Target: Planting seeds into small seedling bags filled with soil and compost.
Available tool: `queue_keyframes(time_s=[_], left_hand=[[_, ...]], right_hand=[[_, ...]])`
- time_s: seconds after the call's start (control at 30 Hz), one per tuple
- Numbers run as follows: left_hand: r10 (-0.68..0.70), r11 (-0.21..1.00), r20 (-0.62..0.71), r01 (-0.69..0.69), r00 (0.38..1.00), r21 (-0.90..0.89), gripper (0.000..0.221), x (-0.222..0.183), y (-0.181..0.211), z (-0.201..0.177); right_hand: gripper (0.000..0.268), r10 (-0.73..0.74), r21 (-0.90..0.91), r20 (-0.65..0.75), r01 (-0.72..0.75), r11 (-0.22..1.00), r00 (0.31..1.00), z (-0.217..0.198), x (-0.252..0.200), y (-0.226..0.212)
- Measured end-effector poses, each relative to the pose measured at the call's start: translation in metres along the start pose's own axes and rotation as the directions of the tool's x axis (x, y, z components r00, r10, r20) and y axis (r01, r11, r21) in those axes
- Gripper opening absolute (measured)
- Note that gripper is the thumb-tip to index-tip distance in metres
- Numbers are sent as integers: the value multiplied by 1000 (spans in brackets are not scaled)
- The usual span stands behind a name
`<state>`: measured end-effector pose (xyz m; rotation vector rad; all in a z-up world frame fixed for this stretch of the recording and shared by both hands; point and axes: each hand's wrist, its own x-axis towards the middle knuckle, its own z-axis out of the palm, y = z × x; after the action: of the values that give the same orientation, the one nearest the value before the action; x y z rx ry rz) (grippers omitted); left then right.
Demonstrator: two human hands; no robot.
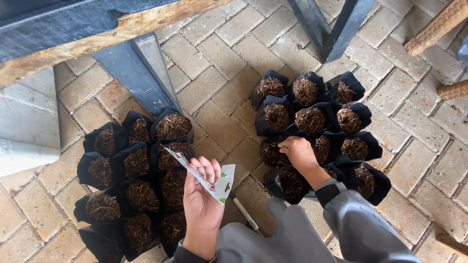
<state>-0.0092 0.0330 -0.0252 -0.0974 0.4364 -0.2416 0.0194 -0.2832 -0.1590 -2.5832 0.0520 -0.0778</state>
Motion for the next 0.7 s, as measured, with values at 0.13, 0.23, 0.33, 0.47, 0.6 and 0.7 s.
queue_keyframes(time_s=[0.13,0.23,0.33,0.47,0.6,0.7], left_hand=[[10,1000,2,-10,1000,22,23,1,0,-2],[53,999,-83,-52,995,18,22,3,-2,0],[16,999,-83,-13,996,40,24,2,-6,3],[98,982,49,-105,994,155,21,7,-4,-12],[17,990,15,-19,1000,138,21,3,-8,-3],[-27,991,-21,29,999,128,21,-3,-13,5]], right_hand=[[19,-76,-68,-10,76,995,997,2,-2,5],[16,-50,-15,2,50,999,999,0,-2,6],[14,-104,11,-122,106,994,987,-23,-5,-20],[11,68,213,-39,-58,975,997,-78,-10,-100],[21,-347,503,-69,333,798,935,-127,-32,-180],[34,-529,506,-150,524,685,836,-152,-40,-236]])
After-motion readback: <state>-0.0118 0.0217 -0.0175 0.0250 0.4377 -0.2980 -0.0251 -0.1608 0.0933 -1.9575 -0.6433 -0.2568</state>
